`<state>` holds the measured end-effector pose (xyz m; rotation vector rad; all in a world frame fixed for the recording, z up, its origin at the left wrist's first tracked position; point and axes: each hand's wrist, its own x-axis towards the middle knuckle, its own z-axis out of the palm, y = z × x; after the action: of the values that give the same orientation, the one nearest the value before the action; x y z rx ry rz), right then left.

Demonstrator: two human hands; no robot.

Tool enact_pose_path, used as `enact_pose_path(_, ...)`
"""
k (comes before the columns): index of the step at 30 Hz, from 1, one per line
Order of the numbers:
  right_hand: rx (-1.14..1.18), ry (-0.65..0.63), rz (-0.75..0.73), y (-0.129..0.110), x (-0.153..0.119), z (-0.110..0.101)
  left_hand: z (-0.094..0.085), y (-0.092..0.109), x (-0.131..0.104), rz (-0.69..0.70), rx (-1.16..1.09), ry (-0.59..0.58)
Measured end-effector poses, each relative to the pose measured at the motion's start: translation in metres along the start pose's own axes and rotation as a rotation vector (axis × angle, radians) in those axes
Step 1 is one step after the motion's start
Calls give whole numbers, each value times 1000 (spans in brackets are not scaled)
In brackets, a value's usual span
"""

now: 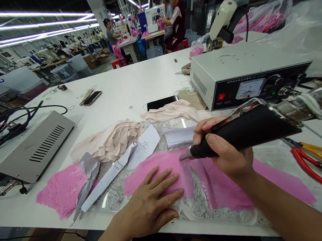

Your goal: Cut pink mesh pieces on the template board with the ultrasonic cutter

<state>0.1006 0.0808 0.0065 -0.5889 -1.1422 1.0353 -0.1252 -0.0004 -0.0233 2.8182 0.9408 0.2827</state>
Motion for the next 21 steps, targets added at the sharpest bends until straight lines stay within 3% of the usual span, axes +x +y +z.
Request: enact_pose_path(21, -7, -17, 17, -5, -1, 4, 0, 0, 0, -7, -27, 4)
